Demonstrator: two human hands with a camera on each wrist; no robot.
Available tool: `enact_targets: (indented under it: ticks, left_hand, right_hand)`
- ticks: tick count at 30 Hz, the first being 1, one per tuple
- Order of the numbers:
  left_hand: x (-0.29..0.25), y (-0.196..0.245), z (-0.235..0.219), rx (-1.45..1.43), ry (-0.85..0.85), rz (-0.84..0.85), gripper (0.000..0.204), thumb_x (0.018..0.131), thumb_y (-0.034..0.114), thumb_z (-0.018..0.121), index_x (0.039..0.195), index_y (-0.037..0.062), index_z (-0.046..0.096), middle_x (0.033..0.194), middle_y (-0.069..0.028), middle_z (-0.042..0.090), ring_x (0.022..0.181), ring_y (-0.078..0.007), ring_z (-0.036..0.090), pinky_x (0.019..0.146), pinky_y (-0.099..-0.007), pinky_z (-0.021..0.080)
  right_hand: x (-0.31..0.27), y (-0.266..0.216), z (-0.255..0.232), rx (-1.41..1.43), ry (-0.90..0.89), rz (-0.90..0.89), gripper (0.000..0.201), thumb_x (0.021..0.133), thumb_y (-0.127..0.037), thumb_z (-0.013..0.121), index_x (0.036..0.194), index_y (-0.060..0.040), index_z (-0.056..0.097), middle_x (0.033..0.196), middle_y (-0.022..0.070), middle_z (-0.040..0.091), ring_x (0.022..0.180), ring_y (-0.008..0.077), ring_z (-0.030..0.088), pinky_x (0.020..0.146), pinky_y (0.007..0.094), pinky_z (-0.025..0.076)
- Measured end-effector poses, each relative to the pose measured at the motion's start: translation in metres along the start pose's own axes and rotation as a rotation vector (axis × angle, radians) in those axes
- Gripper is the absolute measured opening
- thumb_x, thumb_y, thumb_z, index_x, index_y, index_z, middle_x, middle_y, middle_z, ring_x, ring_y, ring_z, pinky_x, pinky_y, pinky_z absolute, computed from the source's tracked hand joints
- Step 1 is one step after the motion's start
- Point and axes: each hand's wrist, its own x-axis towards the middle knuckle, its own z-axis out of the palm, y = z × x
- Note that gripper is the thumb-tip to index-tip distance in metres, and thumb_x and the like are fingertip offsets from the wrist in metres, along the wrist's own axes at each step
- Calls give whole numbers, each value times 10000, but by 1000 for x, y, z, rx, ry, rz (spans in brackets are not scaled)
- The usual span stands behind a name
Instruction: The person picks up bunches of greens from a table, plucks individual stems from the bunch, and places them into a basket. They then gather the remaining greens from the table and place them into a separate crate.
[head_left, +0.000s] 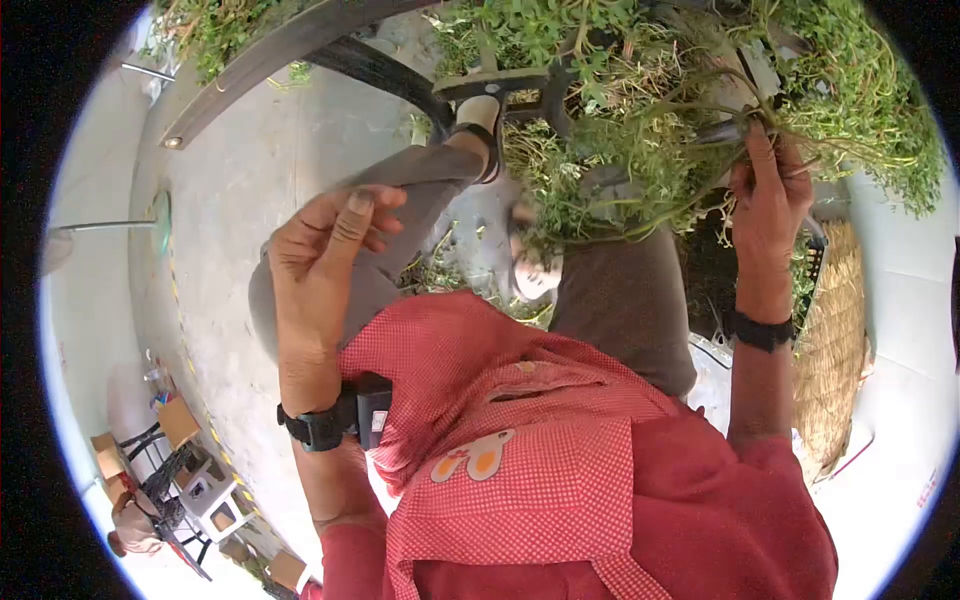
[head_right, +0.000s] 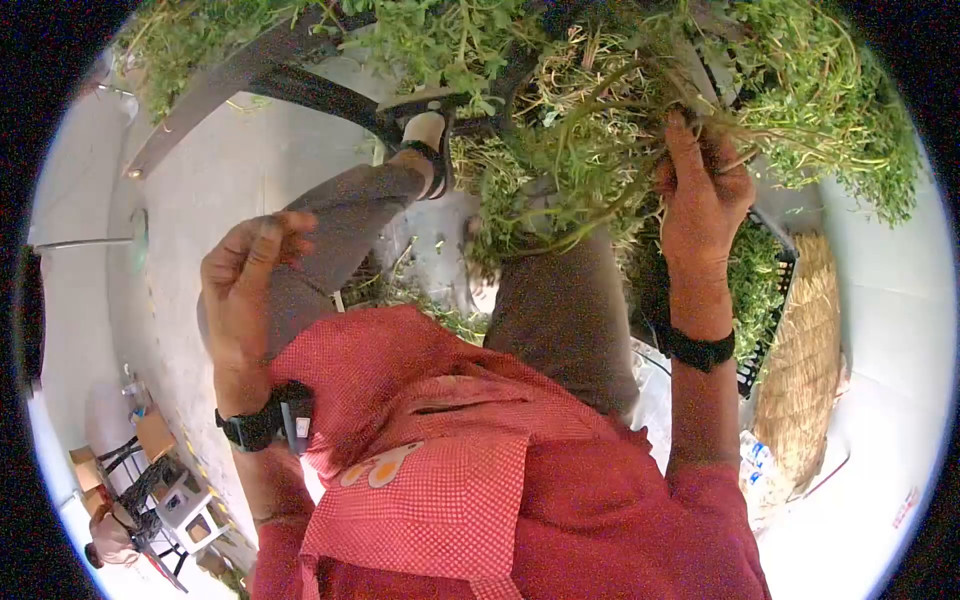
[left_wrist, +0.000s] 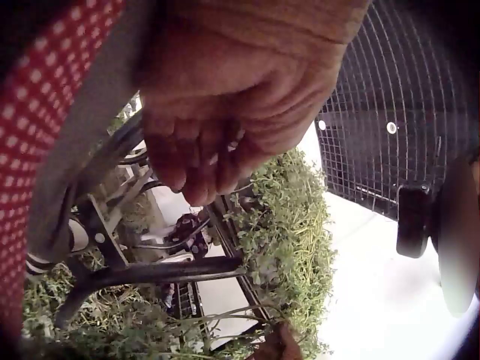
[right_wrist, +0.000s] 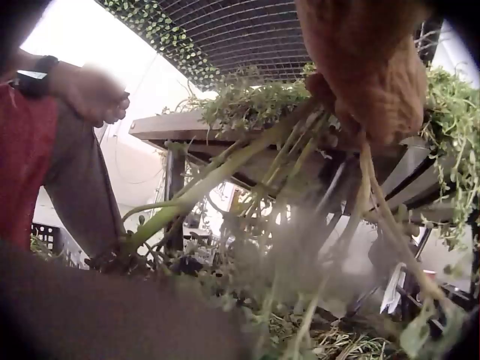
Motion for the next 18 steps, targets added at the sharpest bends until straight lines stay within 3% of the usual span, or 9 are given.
enact_targets:
  ticks: [8, 10, 15, 18]
  left_hand:
    - [8, -14, -3, -24, 14, -44, 235, 910, 194, 531, 933, -10, 646, 887, -94, 669, 716, -123, 588, 656, -251, 458]
    - [6, -12, -4, -43, 37, -53, 235, 909, 194, 533, 933, -11, 645, 887, -97, 669, 719, -125, 590, 659, -253, 460]
    - [8, -9, 0, 1, -49, -22, 235, 905, 196, 541, 930, -13, 646, 889, -103, 670, 731, -131, 599, 654, -253, 462]
    - [9, -10, -3, 4, -2, -70, 237, 904, 200, 542, 918, -9, 651, 889, -104, 671, 726, -132, 602, 650, -254, 462]
  right_hand:
    - [4, 13, 1, -43, -55, 50, 102, 816, -159, 672, 852, -81, 618, 651, -54, 531, 483, 31, 409, 414, 190, 299]
    - [3, 15, 2, -11, 14, 103, 117, 811, -172, 679, 854, -83, 616, 661, -51, 536, 487, 33, 414, 417, 190, 304]
    - [3, 13, 4, -24, 8, 90, 106, 810, -169, 681, 830, -96, 607, 666, -50, 536, 496, 34, 417, 423, 189, 308]
    - [10, 13, 5, 16, 6, 118, 102, 808, -165, 682, 807, -106, 598, 665, -50, 537, 501, 35, 419, 426, 191, 308]
